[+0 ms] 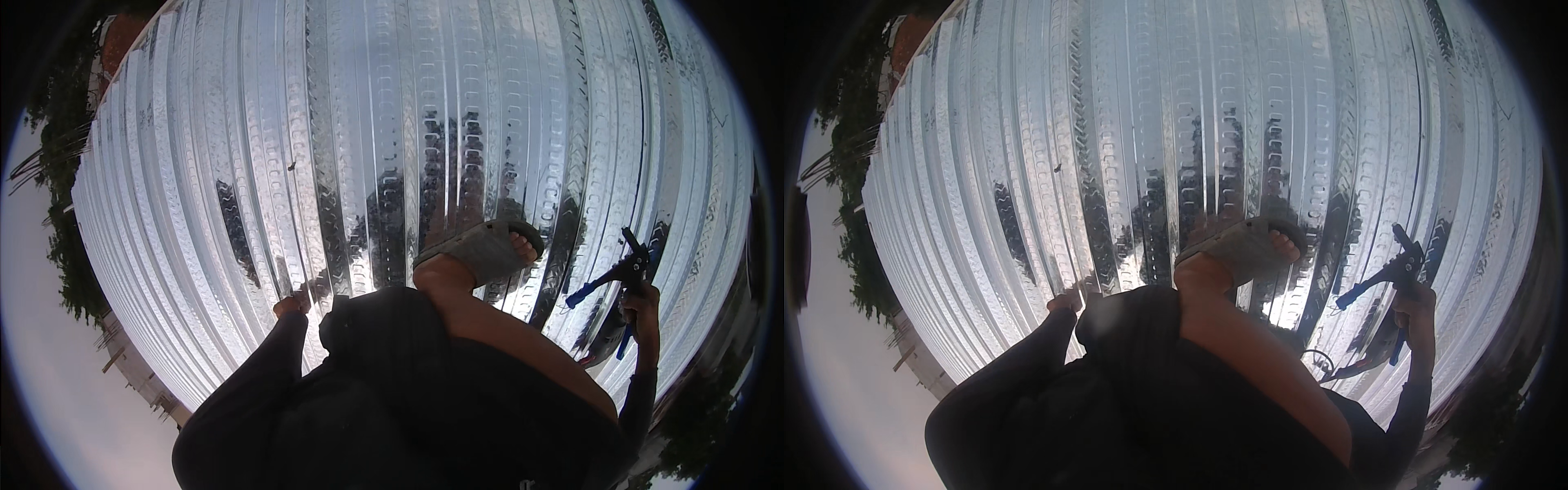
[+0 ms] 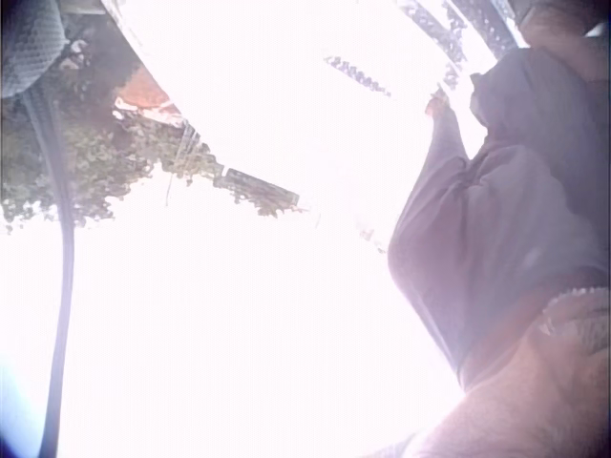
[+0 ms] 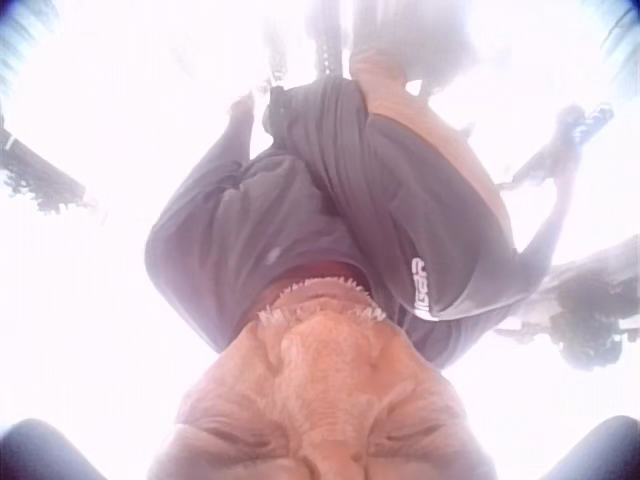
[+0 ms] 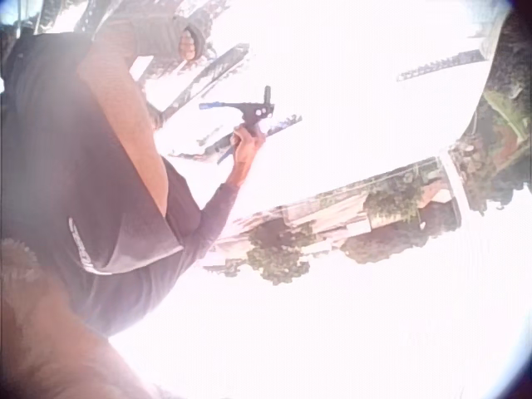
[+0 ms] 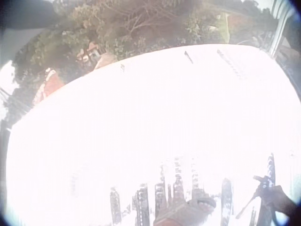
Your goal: The person is installing metal roof sheets on a corrugated roof. They use a power drill to fasten screws into the roof and a crimping tool to secure the seams between sheets. The person moves along the roof surface while working.
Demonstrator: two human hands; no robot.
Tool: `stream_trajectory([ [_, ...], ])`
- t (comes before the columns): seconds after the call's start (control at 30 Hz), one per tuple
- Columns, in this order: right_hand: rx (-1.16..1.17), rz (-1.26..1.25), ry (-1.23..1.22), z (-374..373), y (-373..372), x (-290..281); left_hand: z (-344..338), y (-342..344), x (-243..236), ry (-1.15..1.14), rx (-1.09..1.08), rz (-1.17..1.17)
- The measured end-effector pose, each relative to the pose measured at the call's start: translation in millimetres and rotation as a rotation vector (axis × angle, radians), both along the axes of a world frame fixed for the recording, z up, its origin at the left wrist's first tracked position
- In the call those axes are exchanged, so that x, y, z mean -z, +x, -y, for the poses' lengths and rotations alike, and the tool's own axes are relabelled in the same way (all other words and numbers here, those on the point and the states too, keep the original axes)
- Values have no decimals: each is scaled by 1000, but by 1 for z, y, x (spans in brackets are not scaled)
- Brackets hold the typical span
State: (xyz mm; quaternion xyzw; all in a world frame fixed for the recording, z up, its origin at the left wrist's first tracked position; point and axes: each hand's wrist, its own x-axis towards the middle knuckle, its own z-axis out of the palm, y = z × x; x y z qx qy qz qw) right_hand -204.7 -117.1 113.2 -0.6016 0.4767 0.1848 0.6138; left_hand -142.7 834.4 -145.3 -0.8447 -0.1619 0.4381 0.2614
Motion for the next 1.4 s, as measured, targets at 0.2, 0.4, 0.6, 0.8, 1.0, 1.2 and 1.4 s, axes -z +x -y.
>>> stream_trajectory([
  [0.2,-32,8,-37,-4,17,-21,43,28,-30,-113,-300,180],
  [0.4,-113,2,-155,-2,12,-26,60,48,-37,-141,-327,214],
  [0.6,-162,-92,-213,-5,0,-36,68,72,-36,-182,-294,225],
  [0.8,-157,-130,-230,-9,5,-42,71,88,-39,-225,-304,280],
  [1.0,-222,-125,-320,-3,5,-46,94,101,-35,-295,-318,353],
  [1.2,-288,-121,-297,3,51,-44,79,82,-44,-388,-434,552],
  [1.4,-57,-24,-234,-5,-15,-44,78,67,-49,-379,-695,889],
])
